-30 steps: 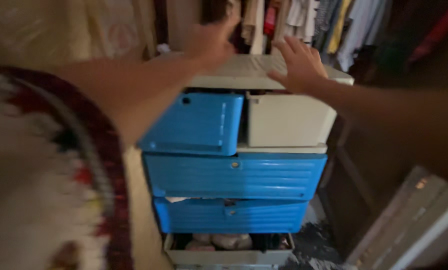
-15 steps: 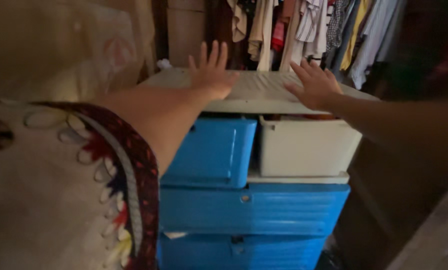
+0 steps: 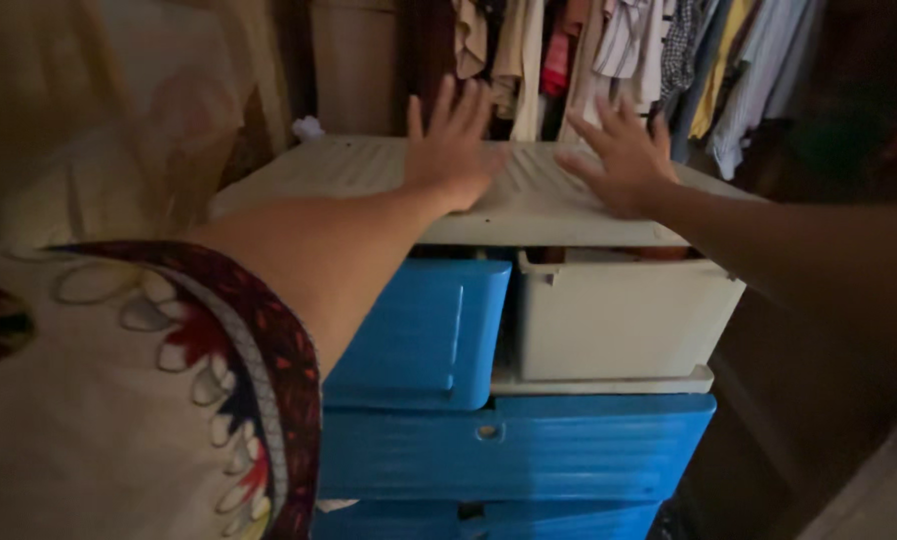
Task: The person reorganizes items on top of a plastic drawer unit in a bedroom. They move a plush elephant, a bottle, a small box, and a plush toucan, open and close drawers, place the elephant and other items into drawers, and rearrange the remaining objects neatly on the surface.
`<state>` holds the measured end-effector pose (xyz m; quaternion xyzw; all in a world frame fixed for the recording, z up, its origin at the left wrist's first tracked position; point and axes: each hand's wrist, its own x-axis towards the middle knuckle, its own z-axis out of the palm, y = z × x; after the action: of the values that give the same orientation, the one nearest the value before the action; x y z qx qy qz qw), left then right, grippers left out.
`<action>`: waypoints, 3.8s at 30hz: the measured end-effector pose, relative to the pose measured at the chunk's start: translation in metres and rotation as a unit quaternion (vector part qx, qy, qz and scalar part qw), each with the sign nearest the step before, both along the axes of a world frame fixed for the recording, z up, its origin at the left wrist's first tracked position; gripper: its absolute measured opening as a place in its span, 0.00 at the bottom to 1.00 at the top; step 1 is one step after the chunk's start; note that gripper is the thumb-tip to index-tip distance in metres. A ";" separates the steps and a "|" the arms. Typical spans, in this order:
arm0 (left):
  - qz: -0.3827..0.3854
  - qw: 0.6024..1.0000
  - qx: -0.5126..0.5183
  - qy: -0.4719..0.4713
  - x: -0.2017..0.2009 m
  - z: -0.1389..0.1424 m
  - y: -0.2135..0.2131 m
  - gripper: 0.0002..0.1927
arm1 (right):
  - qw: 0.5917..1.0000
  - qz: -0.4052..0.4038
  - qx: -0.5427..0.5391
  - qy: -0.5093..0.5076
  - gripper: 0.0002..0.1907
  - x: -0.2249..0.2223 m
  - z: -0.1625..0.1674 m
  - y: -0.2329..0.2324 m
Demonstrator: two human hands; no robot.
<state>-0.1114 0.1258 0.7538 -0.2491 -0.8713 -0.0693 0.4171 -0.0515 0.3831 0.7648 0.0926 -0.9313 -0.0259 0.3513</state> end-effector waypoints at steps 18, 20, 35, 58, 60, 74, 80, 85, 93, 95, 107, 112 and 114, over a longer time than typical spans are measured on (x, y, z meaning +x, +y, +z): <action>-0.009 0.933 -0.120 -0.339 -0.016 -0.003 0.027 0.50 | 0.955 0.120 -0.017 -0.272 0.52 -0.063 -0.019 0.017; -0.015 0.934 -0.087 -0.346 -0.016 -0.003 0.025 0.53 | 0.957 0.108 -0.021 -0.269 0.54 -0.059 -0.019 0.015; 0.018 0.963 0.004 -0.268 0.029 0.006 0.010 0.53 | 0.972 0.000 -0.048 -0.231 0.50 -0.042 -0.017 0.012; -0.378 0.912 -0.066 0.147 0.113 -0.055 0.064 0.11 | 0.979 0.089 0.027 0.182 0.13 0.140 -0.085 0.030; -0.368 0.917 -0.079 0.130 0.115 -0.063 0.065 0.11 | 0.987 0.083 0.000 0.138 0.14 0.147 -0.091 0.037; -0.280 0.960 -0.031 -0.001 0.120 -0.091 0.067 0.10 | 0.996 0.043 -0.001 0.076 0.18 0.149 -0.107 0.051; -0.291 0.956 -0.027 0.029 0.152 -0.095 0.062 0.06 | 0.992 0.047 0.023 0.112 0.17 0.175 -0.112 0.051; -0.284 0.958 -0.043 0.021 0.173 -0.097 0.054 0.07 | 0.989 0.061 0.017 0.135 0.17 0.196 -0.118 0.044; -0.306 0.949 -0.052 0.054 0.206 -0.105 0.044 0.06 | 0.994 0.013 0.037 0.098 0.17 0.237 -0.122 0.034; -0.320 0.943 -0.049 0.072 0.215 -0.108 0.042 0.09 | 0.994 0.030 0.036 0.098 0.17 0.248 -0.124 0.031; -0.302 0.952 -0.030 -0.041 0.228 -0.099 0.038 0.17 | 0.985 -0.015 -0.170 -0.006 0.21 0.245 -0.092 0.031; -0.320 0.946 0.038 -0.034 0.203 -0.084 0.046 0.15 | 0.948 0.024 -0.248 -0.197 0.20 0.199 -0.061 0.036; -0.328 0.942 0.068 -0.024 0.189 -0.077 0.050 0.15 | 0.958 0.019 -0.170 -0.231 0.21 0.185 -0.057 0.035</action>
<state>0.0773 0.1760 0.6772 -0.4904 -0.7441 -0.2677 0.3661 0.1331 0.4177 0.7080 0.0524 -0.9759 0.1610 0.1378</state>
